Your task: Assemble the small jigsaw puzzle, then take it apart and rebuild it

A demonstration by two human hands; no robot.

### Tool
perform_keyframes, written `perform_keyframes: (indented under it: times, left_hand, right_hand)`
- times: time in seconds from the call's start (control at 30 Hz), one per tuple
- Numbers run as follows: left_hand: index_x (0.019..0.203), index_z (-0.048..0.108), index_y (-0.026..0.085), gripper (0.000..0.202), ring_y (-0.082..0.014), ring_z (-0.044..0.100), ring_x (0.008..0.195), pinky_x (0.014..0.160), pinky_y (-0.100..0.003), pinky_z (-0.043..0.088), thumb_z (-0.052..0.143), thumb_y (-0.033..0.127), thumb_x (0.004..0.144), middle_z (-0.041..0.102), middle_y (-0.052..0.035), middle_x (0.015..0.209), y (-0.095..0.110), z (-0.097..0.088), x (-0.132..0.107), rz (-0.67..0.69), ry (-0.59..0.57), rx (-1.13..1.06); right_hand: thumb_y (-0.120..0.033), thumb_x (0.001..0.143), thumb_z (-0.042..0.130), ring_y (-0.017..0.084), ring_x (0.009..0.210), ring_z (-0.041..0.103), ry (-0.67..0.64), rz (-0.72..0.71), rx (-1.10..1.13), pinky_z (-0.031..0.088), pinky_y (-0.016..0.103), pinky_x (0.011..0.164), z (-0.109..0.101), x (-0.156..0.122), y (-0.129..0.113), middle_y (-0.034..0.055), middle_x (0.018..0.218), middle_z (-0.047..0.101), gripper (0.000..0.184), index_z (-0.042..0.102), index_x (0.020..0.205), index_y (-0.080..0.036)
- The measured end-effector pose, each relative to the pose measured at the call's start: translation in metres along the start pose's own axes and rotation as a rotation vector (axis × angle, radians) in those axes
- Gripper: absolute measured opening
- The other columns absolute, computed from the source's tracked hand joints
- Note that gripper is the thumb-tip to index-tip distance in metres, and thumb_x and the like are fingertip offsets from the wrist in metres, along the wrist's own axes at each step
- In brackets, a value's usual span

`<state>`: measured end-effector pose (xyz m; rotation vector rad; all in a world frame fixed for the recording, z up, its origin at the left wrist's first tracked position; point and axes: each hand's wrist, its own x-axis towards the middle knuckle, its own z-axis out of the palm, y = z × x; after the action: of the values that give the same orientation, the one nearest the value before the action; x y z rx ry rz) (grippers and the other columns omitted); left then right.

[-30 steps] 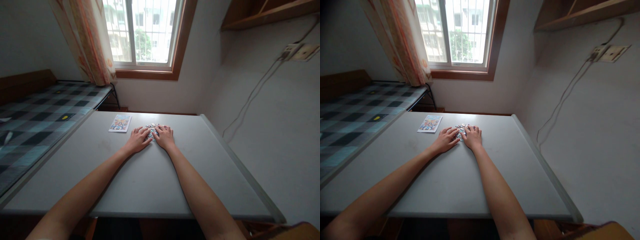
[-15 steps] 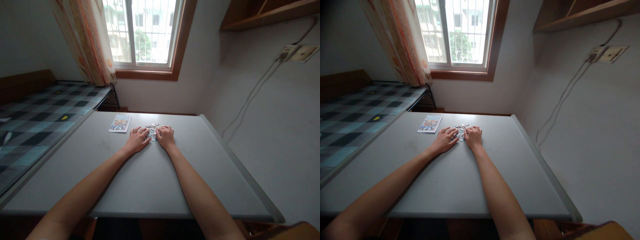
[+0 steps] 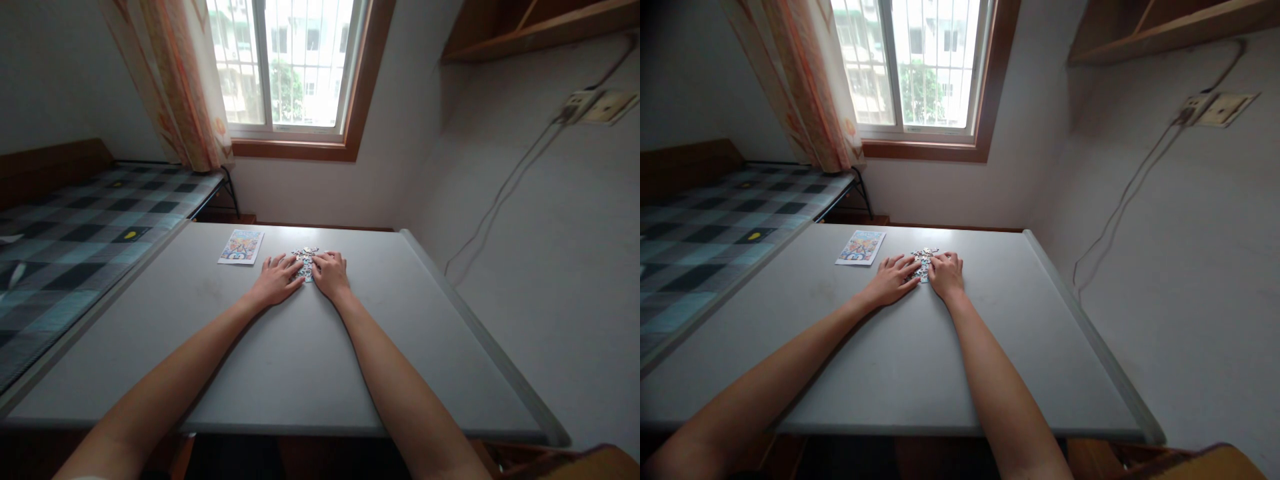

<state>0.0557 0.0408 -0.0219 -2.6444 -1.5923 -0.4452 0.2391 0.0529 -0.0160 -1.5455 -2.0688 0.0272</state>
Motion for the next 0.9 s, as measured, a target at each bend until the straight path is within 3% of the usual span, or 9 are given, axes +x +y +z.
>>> perform_keyframes:
  times: [0.37,0.73,0.9]
  left_hand:
    - [0.135,0.048,0.035,0.048,-0.0293,0.031,0.136,0.11,-0.055,0.023,0.037,0.054,0.093,0.043,-0.0029,0.146,0.0015,-0.0014,-0.0001,-0.006,0.015,-0.001]
    - [0.135,0.047,0.035,0.047,-0.0285,0.03,0.137,0.111,-0.053,0.021,0.036,0.052,0.093,0.043,-0.0024,0.146,0.0023,-0.0034,-0.001,-0.015,0.007,-0.017]
    - [0.136,0.046,0.034,0.048,-0.0288,0.031,0.136,0.11,-0.053,0.021,0.035,0.052,0.093,0.042,-0.0028,0.146,0.0018,-0.0025,-0.0011,-0.016,0.007,-0.017]
  right_hand:
    - [-0.024,0.091,0.045,0.027,0.119,0.036,-0.026,-0.087,-0.095,0.027,0.042,0.099,-0.0032,-0.0006,-0.0042,0.0071,0.123,0.063,0.029,0.068,0.107,-0.017]
    - [-0.012,0.087,0.042,0.032,0.125,0.03,0.075,0.002,-0.207,0.02,0.046,0.101,-0.0072,-0.0025,-0.0069,0.011,0.121,0.063,0.033,0.071,0.102,-0.015]
    - [-0.018,0.089,0.043,0.031,0.121,0.034,0.162,0.046,-0.177,0.02,0.046,0.101,-0.007,-0.0044,-0.0046,0.0113,0.111,0.068,0.03,0.072,0.095,-0.015]
